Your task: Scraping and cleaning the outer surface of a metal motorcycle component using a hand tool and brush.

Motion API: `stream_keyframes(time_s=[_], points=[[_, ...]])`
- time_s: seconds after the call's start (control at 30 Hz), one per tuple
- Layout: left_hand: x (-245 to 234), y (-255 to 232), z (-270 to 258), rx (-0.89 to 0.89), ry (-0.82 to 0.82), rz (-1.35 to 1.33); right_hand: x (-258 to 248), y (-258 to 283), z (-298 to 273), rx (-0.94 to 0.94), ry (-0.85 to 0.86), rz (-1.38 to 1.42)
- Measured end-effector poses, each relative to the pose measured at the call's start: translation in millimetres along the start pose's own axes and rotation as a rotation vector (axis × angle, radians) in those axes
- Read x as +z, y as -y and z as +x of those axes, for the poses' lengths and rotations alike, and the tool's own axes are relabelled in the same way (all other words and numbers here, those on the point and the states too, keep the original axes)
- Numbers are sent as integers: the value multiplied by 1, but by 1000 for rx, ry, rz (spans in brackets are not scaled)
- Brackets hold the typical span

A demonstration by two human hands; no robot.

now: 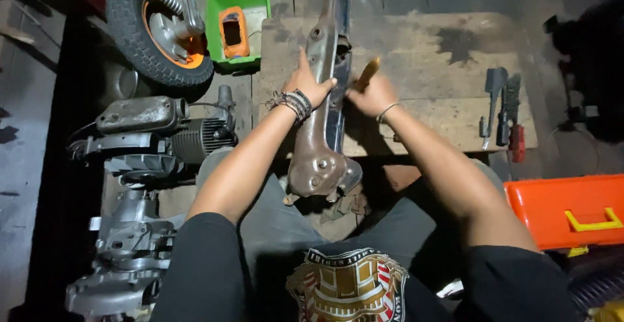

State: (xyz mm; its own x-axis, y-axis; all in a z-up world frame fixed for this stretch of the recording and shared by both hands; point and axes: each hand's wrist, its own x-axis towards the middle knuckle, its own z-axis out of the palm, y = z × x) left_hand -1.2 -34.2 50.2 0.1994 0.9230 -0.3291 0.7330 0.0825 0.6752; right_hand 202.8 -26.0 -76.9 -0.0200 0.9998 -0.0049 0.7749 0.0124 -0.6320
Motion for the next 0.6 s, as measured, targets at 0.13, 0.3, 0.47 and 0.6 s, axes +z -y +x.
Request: stream_keyframes(time_s=[0.13, 0.3, 0.47, 0.6], points=[[17, 49, 40, 20, -14, -37, -25, -32, 12, -134, -206, -391], [25, 88, 68, -189, -24, -19, 8, -74, 21, 272, 123, 137], [34, 121, 68, -247, -92, -169, 30, -20, -8, 286, 353, 18], [37, 123, 70, -237, -126, -199, 35, 15, -25, 328, 439, 2]])
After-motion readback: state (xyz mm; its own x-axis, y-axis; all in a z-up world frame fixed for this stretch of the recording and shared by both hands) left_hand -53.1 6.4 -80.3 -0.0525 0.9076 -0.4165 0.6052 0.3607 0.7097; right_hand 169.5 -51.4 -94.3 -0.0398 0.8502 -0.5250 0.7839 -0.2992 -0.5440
